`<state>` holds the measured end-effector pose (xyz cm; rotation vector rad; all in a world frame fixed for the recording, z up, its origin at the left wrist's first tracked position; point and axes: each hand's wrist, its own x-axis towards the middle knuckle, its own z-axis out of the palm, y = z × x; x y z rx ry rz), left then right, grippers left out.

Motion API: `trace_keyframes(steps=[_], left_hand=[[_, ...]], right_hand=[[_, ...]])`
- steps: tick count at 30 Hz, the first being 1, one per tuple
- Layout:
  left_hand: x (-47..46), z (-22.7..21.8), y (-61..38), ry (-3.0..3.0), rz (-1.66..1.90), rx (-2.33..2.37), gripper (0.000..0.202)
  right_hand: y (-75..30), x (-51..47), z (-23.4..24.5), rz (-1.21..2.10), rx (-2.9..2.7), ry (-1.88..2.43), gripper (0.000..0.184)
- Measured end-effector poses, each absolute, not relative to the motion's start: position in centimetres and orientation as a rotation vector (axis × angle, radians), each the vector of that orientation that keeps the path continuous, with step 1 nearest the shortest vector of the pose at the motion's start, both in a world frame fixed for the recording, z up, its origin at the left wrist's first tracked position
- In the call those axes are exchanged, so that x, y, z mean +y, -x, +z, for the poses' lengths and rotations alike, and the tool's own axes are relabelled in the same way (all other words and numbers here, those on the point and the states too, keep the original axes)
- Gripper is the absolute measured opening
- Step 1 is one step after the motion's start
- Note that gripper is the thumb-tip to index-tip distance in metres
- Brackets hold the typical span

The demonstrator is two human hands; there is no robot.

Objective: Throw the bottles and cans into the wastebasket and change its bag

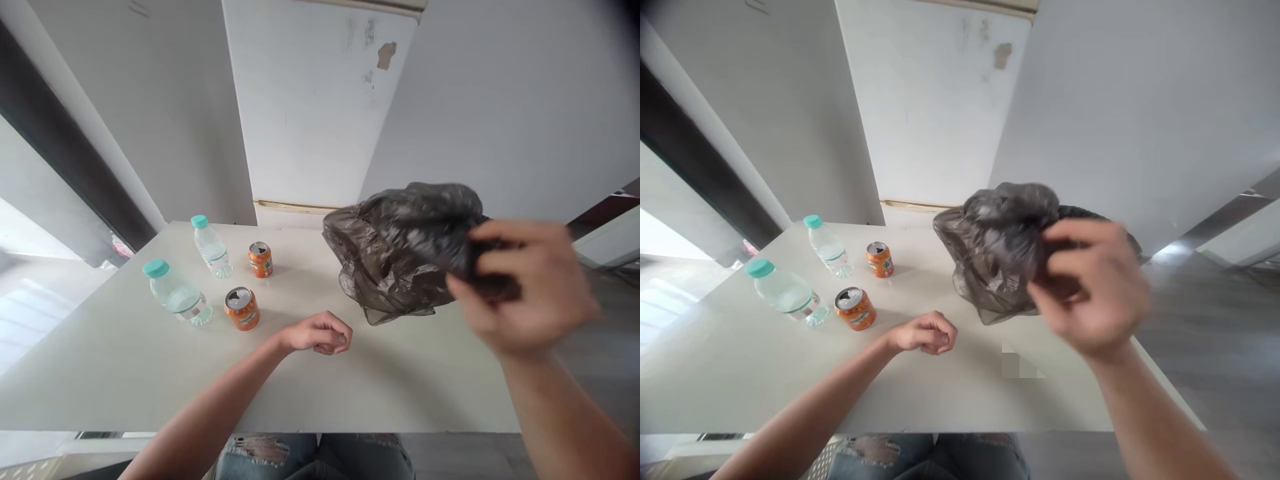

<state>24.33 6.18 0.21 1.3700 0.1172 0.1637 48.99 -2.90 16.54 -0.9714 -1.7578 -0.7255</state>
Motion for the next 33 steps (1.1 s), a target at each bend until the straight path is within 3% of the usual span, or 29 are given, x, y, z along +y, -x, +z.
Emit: trace_keyframes(steps=[5, 10, 13, 17, 19, 22, 26, 28, 30, 33], left_hand=[[5.1, 0.8, -24.9, -1.032, 0.302, 0.337, 0.081], [0.8, 1.4, -23.0, -0.834, 0.594, 0.575, 0.082], [-1.8, 0.5, -22.1, -0.979, 0.755, 0.726, 0.069], [-2.1, -2.0, -20.9, -1.462, 0.962, 1.173, 0.034], [-1.4, -2.9, -19.9, -1.657, 1.013, 1.411, 0.026], [-1.1, -2.7, -18.7, -1.922, 0.996, 1.658, 0.04], [-3.0, -0.4, -18.6, -2.352, 1.054, 1.556, 0.06], [-3.6, 0.1, -18.8, -2.588, 0.91, 1.278, 0.066], [-3.4, -0.3, -18.9, -2.75, 0.689, 1.052, 0.074], [-2.1, -2.6, -18.5, -2.793, 0.52, 1.08, 0.091]], right_hand=[[-44.7, -8.2, 9.5, -0.693, -2.185, 1.044, 0.02], [-42.3, -10.9, 2.2, -0.3, -2.347, 1.315, 0.023], [-41.6, -11.8, 1.4, 0.05, -2.297, 1.475, 0.018], [-40.9, -11.9, 3.1, 0.53, -2.399, 1.287, 0.038], [-41.1, -11.5, 4.0, 0.54, -2.383, 1.169, 0.028], [-42.3, -10.3, 4.2, 0.362, -2.301, 1.218, 0.034], [-44.3, -8.6, 1.7, 0.29, -2.439, 1.432, 0.097], [-45.1, -8.3, 0.3, 0.352, -2.492, 1.484, 0.11], [-46.1, -8.3, -0.5, 0.435, -2.486, 1.51, 0.107], [-48.9, -8.8, -1.0, 0.514, -2.23, 1.67, 0.078]])
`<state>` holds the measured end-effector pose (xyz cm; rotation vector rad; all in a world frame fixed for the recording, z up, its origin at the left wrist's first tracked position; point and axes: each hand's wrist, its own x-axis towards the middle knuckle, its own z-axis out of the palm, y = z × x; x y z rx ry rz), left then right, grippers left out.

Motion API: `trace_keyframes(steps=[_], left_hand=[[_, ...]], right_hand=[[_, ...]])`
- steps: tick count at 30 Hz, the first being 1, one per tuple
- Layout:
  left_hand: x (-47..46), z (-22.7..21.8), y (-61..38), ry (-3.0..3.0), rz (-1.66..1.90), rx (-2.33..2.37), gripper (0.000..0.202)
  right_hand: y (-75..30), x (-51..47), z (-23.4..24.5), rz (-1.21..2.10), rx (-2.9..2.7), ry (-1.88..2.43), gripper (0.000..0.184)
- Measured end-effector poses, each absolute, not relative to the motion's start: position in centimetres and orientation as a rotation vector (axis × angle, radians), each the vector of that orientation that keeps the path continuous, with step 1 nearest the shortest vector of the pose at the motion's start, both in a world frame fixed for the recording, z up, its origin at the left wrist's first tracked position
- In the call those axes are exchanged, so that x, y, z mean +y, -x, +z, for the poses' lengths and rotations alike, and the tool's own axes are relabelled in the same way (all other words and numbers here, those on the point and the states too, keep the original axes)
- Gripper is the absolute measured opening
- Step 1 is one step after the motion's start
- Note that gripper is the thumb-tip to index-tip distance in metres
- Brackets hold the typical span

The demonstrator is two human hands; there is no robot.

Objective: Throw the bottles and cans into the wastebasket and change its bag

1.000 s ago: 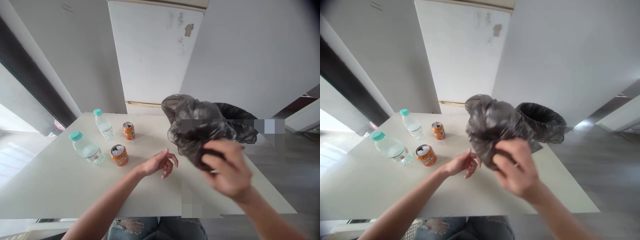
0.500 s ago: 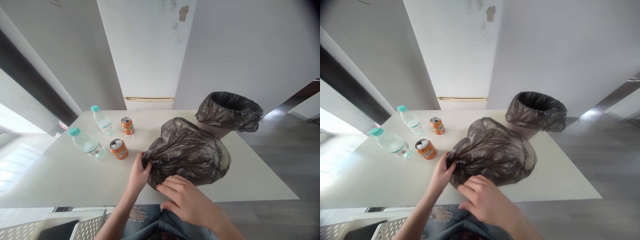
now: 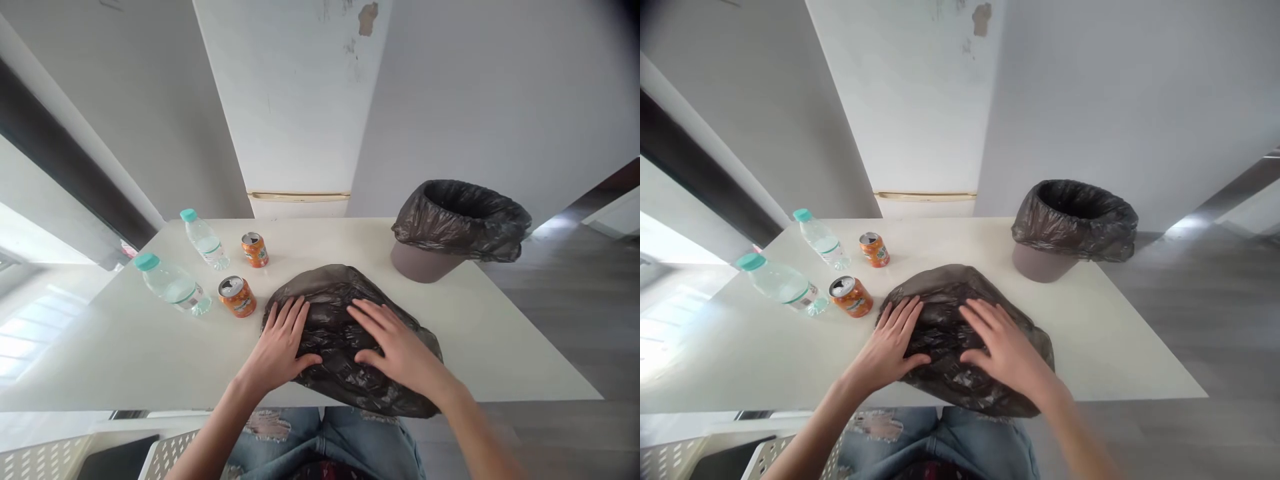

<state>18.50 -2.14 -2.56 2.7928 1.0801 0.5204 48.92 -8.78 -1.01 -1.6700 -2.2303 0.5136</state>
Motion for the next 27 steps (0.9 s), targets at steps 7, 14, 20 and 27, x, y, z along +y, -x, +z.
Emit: trace_keyframes(steps=[7, 14, 20, 27], left_hand=[[-1.3, -5.4, -17.9, -2.769, 0.472, 1.146, 0.059], [-1.5, -4.9, -18.1, -2.653, 0.63, 1.219, 0.032], [-1.3, -5.3, -18.0, -2.651, 0.583, 1.293, 0.034], [-1.3, -5.0, -18.2, -2.63, 0.626, 1.307, 0.03]], right_hand=[[-56.0, -8.7, -4.0, 0.544, -1.327, 2.198, 0.054], [-53.7, -10.6, -1.6, 0.846, -1.269, 1.423, 0.03], [-55.8, -12.0, 1.0, 1.287, -1.94, 0.893, 0.03], [-53.7, -6.1, -3.6, 0.673, -1.505, 1.906, 0.066]])
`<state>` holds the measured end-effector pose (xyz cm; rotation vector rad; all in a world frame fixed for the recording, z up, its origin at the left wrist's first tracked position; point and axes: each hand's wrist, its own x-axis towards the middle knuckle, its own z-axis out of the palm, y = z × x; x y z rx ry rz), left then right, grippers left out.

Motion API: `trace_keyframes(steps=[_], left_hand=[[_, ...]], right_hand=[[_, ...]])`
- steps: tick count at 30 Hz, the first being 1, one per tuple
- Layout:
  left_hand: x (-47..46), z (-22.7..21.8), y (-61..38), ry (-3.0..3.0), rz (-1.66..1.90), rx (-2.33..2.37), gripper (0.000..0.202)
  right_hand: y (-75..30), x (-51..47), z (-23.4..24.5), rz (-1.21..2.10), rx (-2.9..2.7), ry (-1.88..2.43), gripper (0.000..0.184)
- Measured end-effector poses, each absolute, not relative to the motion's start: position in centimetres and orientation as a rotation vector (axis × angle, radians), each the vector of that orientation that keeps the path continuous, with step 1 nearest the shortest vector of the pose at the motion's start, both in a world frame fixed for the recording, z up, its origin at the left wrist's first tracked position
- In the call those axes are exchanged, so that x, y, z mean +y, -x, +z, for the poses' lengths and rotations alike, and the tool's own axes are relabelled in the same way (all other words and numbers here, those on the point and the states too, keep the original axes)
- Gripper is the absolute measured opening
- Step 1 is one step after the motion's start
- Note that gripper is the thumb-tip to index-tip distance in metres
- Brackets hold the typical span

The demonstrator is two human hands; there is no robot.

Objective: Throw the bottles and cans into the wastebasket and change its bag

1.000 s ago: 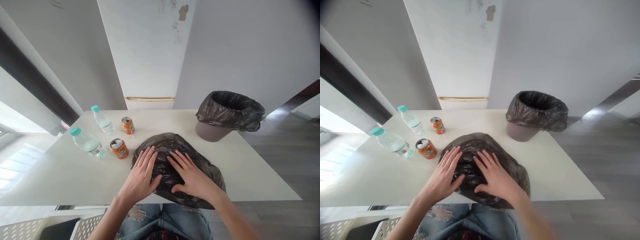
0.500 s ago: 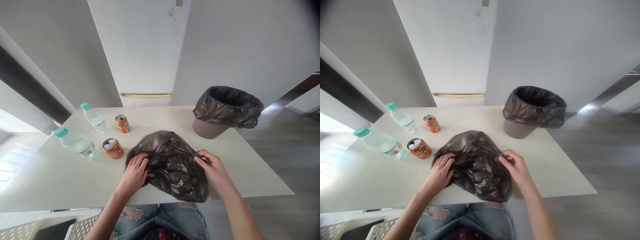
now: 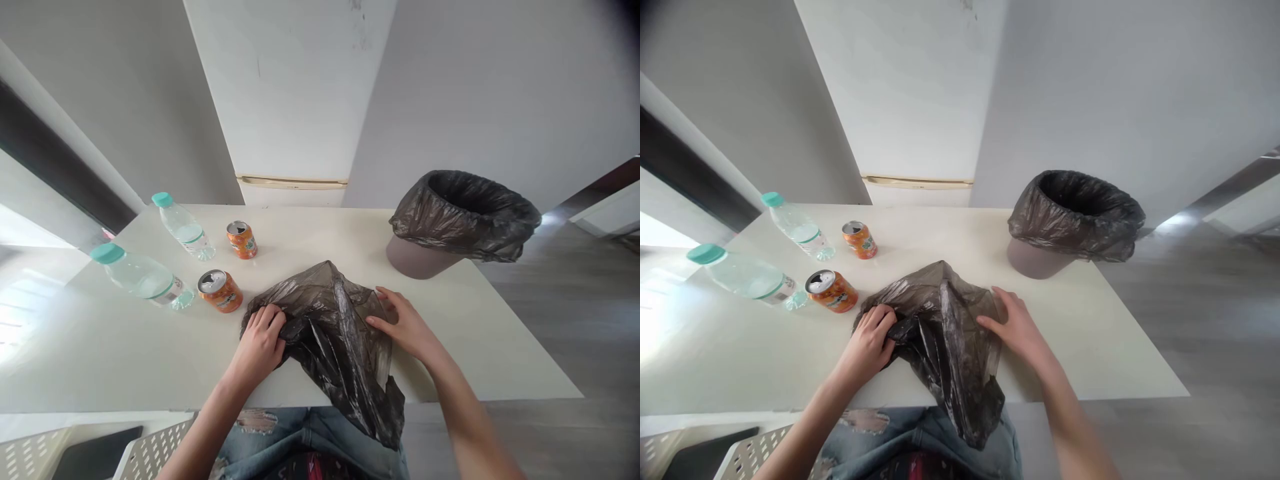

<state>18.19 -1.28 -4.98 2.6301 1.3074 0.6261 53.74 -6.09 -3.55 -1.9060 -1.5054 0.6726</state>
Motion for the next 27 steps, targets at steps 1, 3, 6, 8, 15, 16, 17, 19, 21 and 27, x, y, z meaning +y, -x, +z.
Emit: trace_keyframes(steps=[1, 3, 6, 8, 15, 16, 17, 19, 21, 27], left_hand=[[-1.3, -5.0, -18.2, -2.626, 0.635, 1.307, 0.03], [-1.3, -5.1, -18.1, -2.607, 0.652, 1.318, 0.03], [-1.3, -5.3, -17.9, -2.568, 0.673, 1.36, 0.03], [-1.3, -5.5, -17.8, -2.55, 0.692, 1.383, 0.03], [-1.1, -5.8, -17.8, -2.527, 0.719, 1.393, 0.027], [-1.1, -5.8, -17.8, -2.521, 0.727, 1.382, 0.026], [-1.1, -5.8, -17.8, -2.514, 0.739, 1.37, 0.026], [-1.2, -5.7, -17.9, -2.502, 0.767, 1.346, 0.026], [-1.3, -5.5, -18.0, -2.494, 0.786, 1.33, 0.027], [-1.5, -5.2, -18.1, -2.532, 0.737, 1.327, 0.032]], right_hand=[[-53.0, -5.4, -3.9, 0.66, -1.542, 1.897, 0.057], [-51.9, -4.5, -4.2, 0.67, -1.534, 1.849, 0.031], [-52.1, -3.7, -4.1, 0.769, -1.24, 1.76, 0.025], [-53.4, -3.1, -4.2, 0.871, -0.974, 1.685, 0.025], [-57.7, -1.8, -4.8, 0.774, -0.878, 1.874, 0.038], [-57.7, -2.1, -4.4, 0.65, -0.98, 1.907, 0.043], [-57.5, -2.4, -3.9, 0.538, -1.099, 1.905, 0.048], [-56.4, -3.0, -2.9, 0.404, -1.374, 1.827, 0.054], [-55.1, -3.2, -2.3, 0.379, -1.64, 1.735, 0.058], [-54.8, -0.7, -4.8, 0.512, -1.622, 1.82, 0.03]])
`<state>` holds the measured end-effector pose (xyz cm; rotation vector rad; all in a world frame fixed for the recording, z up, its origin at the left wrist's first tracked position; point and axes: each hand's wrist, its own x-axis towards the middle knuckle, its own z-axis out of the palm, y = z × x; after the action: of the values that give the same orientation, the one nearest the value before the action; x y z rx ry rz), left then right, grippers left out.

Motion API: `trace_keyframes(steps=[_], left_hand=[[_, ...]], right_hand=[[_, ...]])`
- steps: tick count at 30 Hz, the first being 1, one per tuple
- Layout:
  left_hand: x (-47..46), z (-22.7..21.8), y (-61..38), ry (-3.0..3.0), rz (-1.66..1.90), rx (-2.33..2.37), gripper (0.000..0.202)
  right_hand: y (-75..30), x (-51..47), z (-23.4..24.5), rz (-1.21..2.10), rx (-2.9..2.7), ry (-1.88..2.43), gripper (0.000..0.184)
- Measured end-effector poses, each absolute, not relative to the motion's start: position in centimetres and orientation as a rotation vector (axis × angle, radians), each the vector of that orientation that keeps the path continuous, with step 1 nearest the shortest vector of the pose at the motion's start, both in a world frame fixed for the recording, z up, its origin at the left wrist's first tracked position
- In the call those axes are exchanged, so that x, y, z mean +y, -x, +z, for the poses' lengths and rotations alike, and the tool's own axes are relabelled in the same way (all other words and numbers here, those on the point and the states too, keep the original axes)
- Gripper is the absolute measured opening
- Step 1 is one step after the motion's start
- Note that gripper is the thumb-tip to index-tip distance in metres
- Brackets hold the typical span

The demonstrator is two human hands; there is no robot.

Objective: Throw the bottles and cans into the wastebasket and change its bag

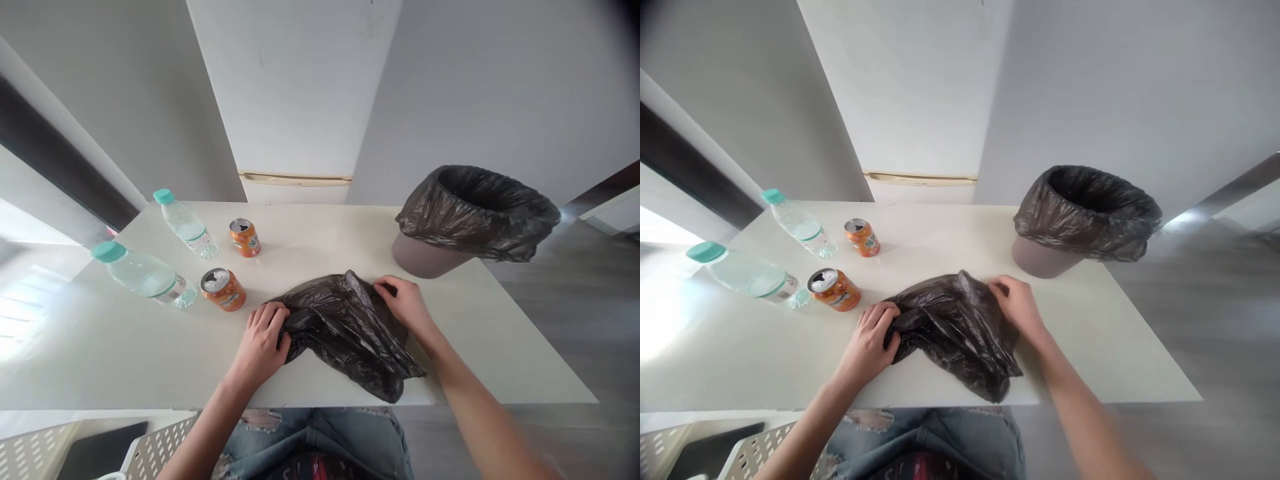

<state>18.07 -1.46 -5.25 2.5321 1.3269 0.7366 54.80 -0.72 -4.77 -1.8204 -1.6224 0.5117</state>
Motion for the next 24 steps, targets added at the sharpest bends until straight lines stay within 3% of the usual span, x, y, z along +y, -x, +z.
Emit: trace_keyframes(steps=[3, 7, 9, 11, 14, 17, 24], left_hand=[[-1.4, -5.6, -17.9, -2.524, 0.739, 1.344, 0.034], [-1.3, -5.9, -17.9, -2.502, 0.742, 1.331, 0.034], [-1.3, -5.9, -17.9, -2.497, 0.742, 1.332, 0.034], [-1.2, -5.8, -17.9, -2.497, 0.75, 1.346, 0.034], [-1.2, -5.7, -17.9, -2.506, 0.755, 1.364, 0.033], [-1.1, -5.9, -17.8, -2.51, 0.748, 1.362, 0.035], [-1.3, -5.3, -17.8, -2.506, 0.781, 1.318, 0.047]], right_hand=[[-56.8, -0.3, -5.5, 0.574, -1.251, 1.847, 0.035], [-57.1, -3.4, -2.6, 0.462, -1.109, 1.786, 0.058], [-55.5, -6.3, -0.4, 0.34, -1.148, 1.845, 0.05], [-53.4, -9.2, 1.2, 0.562, -1.269, 1.931, 0.051], [-50.9, -12.2, 1.4, 0.923, -1.38, 1.989, 0.071], [-51.1, -12.1, -0.1, 1.063, -1.217, 1.957, 0.057], [-55.0, -6.6, -1.3, 0.478, -0.961, 1.865, 0.052]])
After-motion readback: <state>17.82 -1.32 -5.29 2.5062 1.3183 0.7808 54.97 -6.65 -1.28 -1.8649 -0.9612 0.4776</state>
